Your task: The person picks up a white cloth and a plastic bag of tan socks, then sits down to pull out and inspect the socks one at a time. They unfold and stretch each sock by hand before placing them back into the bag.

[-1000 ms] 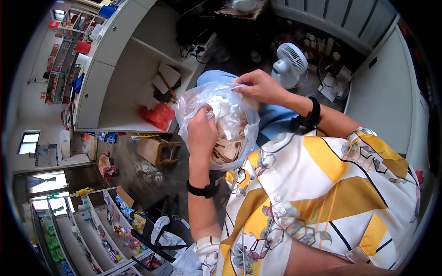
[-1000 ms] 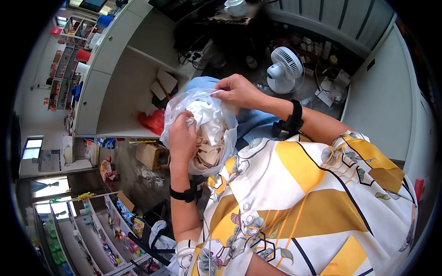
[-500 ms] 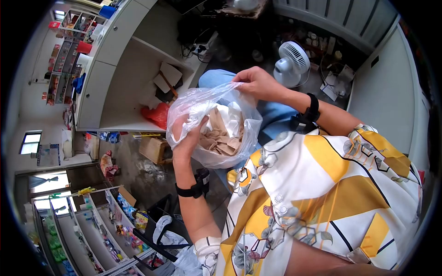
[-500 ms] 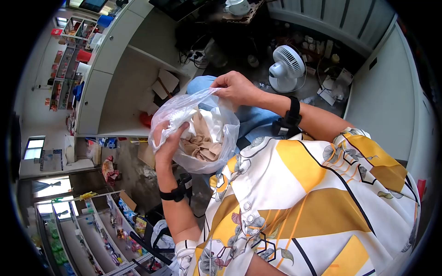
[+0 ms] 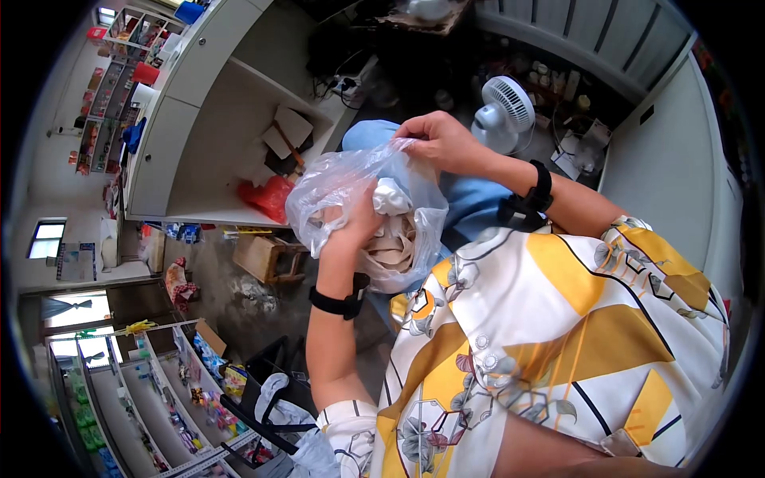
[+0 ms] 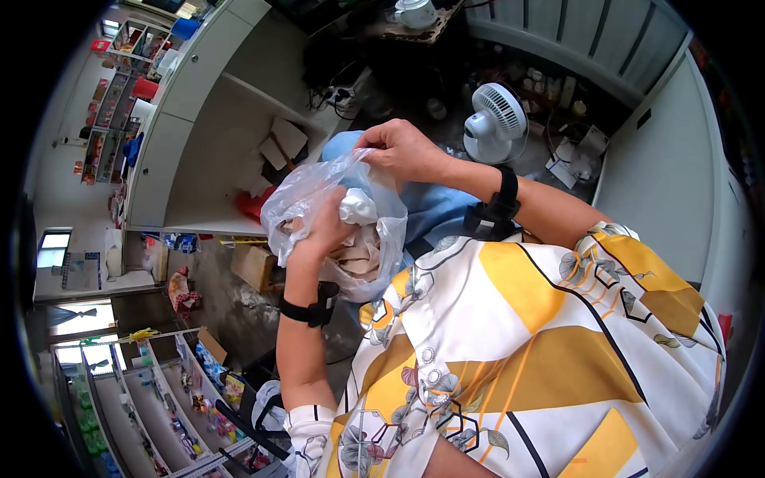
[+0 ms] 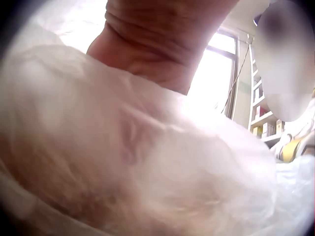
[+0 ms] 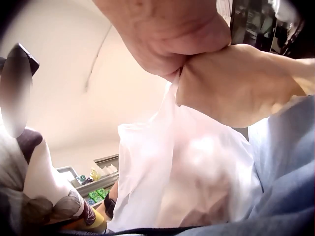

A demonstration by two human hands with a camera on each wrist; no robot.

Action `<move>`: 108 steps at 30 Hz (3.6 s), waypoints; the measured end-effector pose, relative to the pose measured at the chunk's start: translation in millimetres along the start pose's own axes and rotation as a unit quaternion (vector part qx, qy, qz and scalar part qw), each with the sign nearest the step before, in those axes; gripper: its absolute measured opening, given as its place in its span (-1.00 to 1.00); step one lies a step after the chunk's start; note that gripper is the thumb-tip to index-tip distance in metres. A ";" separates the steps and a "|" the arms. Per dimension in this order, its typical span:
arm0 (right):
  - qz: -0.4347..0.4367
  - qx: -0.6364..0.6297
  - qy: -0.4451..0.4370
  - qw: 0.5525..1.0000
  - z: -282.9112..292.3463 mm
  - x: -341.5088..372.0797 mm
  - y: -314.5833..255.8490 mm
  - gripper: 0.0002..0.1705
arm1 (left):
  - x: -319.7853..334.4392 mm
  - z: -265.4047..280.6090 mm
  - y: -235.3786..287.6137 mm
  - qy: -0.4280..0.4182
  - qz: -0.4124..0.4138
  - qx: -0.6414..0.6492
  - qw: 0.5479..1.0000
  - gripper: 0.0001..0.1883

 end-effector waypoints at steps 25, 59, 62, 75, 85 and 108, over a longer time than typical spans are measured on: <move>0.076 0.048 0.096 0.991 19.9 -8.7 -31.2 -0.38 | 40.6 66.4 2.3 0.309 0.112 0.624 0.709 -0.69; 0.289 0.356 -0.198 0.866 -49.1 33.1 -63.2 -0.53 | 42.3 36.2 50.0 0.215 0.131 0.765 0.592 -0.38; 0.221 0.275 -0.182 0.918 -36.7 34.5 -66.3 -0.59 | 46.4 25.8 39.5 0.232 0.175 0.805 0.518 -0.51; -0.150 -0.005 -0.160 0.976 -5.1 4.6 2.2 0.08 | 40.0 25.6 41.9 0.091 0.080 0.941 0.315 -0.43; -0.230 -0.105 -0.266 0.930 -33.9 28.8 -19.1 -0.24 | 45.8 42.3 17.1 0.294 0.177 0.744 0.573 -0.63; -0.134 -0.211 -0.135 0.959 -22.4 12.3 -36.7 -0.12 | 25.1 65.7 52.9 0.231 0.194 0.568 0.766 -0.53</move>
Point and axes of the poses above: each hand's wrist, its own x-axis away from the middle knuckle, its own z-axis out of the back of the hand, y = z × x, the point moved 3 cm from there along -x, towards the middle knuckle, and after that the axes turned 4 degrees about -x, right-handed, at the moved point
